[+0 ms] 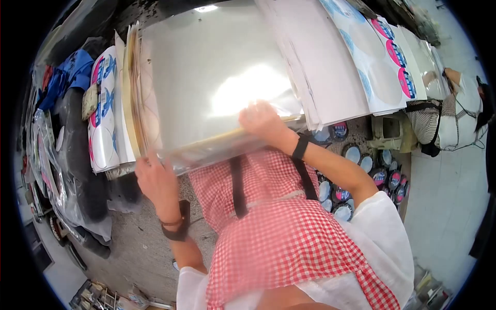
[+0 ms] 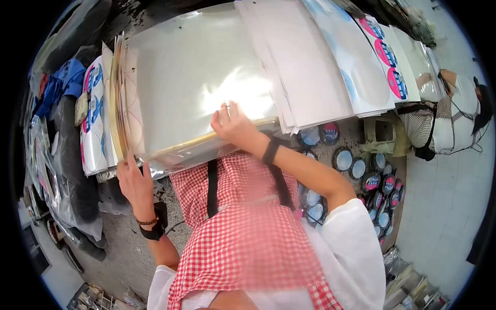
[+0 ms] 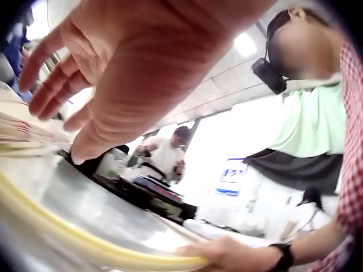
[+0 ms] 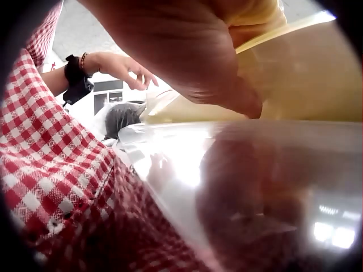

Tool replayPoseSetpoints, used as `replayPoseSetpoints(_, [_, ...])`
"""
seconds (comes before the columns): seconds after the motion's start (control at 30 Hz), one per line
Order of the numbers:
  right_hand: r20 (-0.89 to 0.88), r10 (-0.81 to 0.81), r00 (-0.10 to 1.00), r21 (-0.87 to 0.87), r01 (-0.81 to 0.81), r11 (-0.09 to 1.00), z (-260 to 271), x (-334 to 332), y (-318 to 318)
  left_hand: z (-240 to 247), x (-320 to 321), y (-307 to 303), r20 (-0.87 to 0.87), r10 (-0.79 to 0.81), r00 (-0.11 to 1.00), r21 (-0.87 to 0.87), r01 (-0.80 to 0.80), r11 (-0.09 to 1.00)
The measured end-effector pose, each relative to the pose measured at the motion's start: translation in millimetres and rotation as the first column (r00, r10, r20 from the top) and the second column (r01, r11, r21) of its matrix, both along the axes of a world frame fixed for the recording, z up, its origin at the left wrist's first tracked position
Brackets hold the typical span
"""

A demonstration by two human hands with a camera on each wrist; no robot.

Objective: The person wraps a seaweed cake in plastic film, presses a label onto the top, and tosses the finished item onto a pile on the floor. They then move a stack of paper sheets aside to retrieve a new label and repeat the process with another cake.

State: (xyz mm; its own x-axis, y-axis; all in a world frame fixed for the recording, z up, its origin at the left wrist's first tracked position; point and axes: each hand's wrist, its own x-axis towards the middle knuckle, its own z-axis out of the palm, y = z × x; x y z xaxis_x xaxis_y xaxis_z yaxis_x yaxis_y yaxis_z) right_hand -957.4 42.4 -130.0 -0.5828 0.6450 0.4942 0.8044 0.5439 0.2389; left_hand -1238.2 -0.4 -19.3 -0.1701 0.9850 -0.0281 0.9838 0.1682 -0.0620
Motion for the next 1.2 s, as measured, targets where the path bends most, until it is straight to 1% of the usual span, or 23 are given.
replayPoseSetpoints(0.07, [-0.013,-0.009,1.0,-0.157,0.007,0.987,-3.1,3.4,-4.6,-4.0,4.8,22.9,0.286,-0.378,0.88,0.167,0.343,0.924])
replayPoseSetpoints(0.13, [0.045,-0.002,0.999,-0.189,0.011,0.982,6.3,-2.0,-6.6,-6.4,22.7,61.8,0.184,-0.62,0.763,0.271,0.567,0.778])
replayPoseSetpoints(0.2, [0.104,-0.01,0.994,-0.12,0.023,0.992,14.9,1.6,-10.9,-30.1,22.2,80.1,-0.096,-0.618,0.78,0.275,0.618,0.737])
replayPoseSetpoints(0.3, [0.074,-0.01,0.997,-0.106,0.017,0.994,9.4,-2.2,-8.2,-67.5,5.4,73.7,-0.054,-0.571,0.819,0.111,0.574,0.811])
replayPoseSetpoints(0.33, [0.07,-0.044,0.997,-0.115,0.052,0.992,8.8,-2.9,-9.9,-64.4,-6.0,76.1,-0.029,-0.618,0.785,0.087,0.618,0.781])
replayPoseSetpoints(0.37, [0.079,-0.012,0.997,-0.211,0.029,0.977,18.2,3.0,-13.4,-55.2,-13.8,82.3,0.016,-0.685,0.728,0.068,0.683,0.728])
replayPoseSetpoints(0.4, [-0.057,0.037,0.998,-0.387,-0.056,0.92,35.9,14.2,-18.3,-46.5,-11.5,90.6,0.076,-0.752,0.654,0.06,0.75,0.658])
replayPoseSetpoints(0.43, [-0.202,0.043,0.979,-0.522,-0.144,0.841,56.6,24.4,-17.4,-25.7,-2.1,93.8,0.252,-0.683,0.685,-0.059,0.716,0.696])
replayPoseSetpoints(0.47, [-0.351,0.014,0.936,-0.616,-0.242,0.749,70.1,35.8,-16.3,-6.1,13.2,92.7,0.328,-0.683,0.653,0.005,0.722,0.692])
replayPoseSetpoints(0.5, [-0.373,-0.161,0.914,-0.678,-0.15,0.719,73.5,49.2,-13.6,-21.1,10.8,91.6,0.37,-0.704,0.606,0.146,0.711,0.688])
replayPoseSetpoints(0.57, [-0.104,-0.453,0.886,-0.512,0.343,0.788,74.2,71.4,-6.7,-4.4,40.4,92.4,0.541,-0.617,0.571,0.035,0.718,0.695])
replayPoseSetpoints(0.6, [0.007,-0.596,0.803,-0.379,0.553,0.742,69.7,80.1,-5.3,-3.2,56.9,95.8,0.59,-0.61,0.529,0.029,0.741,0.671])
replayPoseSetpoints(0.63, [0.043,-0.659,0.751,-0.364,0.626,0.69,49.7,89.9,-2.2,-4.8,79.2,104.5,0.693,-0.532,0.487,0.004,0.735,0.678])
replayPoseSetpoints(0.7, [-0.034,-0.706,0.707,-0.562,0.571,0.599,35.2,98.5,9.0,-16.4,132.6,123.8,0.855,-0.333,0.398,-0.067,0.721,0.69])
replayPoseSetpoints(0.73, [-0.071,-0.726,0.684,-0.653,0.518,0.552,33.1,97.2,13.0,-28.5,157.6,141.4,0.886,-0.216,0.41,-0.157,0.705,0.692])
replayPoseSetpoints(0.77, [-0.051,-0.725,0.686,-0.598,0.56,0.573,39.5,93.8,13.2,-42.9,183.4,158.1,0.9,-0.093,0.426,-0.252,0.683,0.686])
replayPoseSetpoints(0.83, [-0.181,-0.711,0.68,-0.655,0.455,0.603,28.2,110.6,15.6,-71.2,221.2,177.5,0.944,0.31,0.116,-0.313,0.614,0.724])
replayPoseSetpoints(0.9, [-0.302,-0.7,0.647,-0.704,0.344,0.621,37.9,129.0,17.7,-64.6,256.2,184.2,0.836,0.539,-0.103,-0.376,0.609,0.699])
replayPoseSetpoints(0.97, [-0.408,-0.691,0.597,-0.749,0.214,0.627,73.7,151.3,14.6,-52.0,288.8,182.6,0.741,0.647,-0.179,-0.408,0.645,0.646])
replayPoseSetpoints(1.07, [-0.507,-0.689,0.518,-0.771,0.085,0.631,106.5,172.9,8.7,-68.3,333.3,184.6,0.759,0.614,-0.216,-0.238,0.786,0.571])
replayPoseSetpoints(1.1, [-0.473,-0.66,0.583,-0.769,0.093,0.633,105.4,176.1,7.6,-80.1,347.5,183.9,0.861,0.463,-0.208,-0.156,0.76,0.631])
replayPoseSetpoints(1.13, [-0.502,-0.646,0.575,-0.785,0.01,0.619,105.8,179.9,4.9,-92.4,362.3,183.2,0.935,0.296,-0.193,-0.06,0.738,0.672])
replayPoseSetpoints(1.2, [-0.559,-0.621,0.549,-0.798,-0.155,0.582,107.5,189.5,-1.8,-106.0,376.7,181.5,0.999,-0.042,0.007,0.022,0.761,0.648])
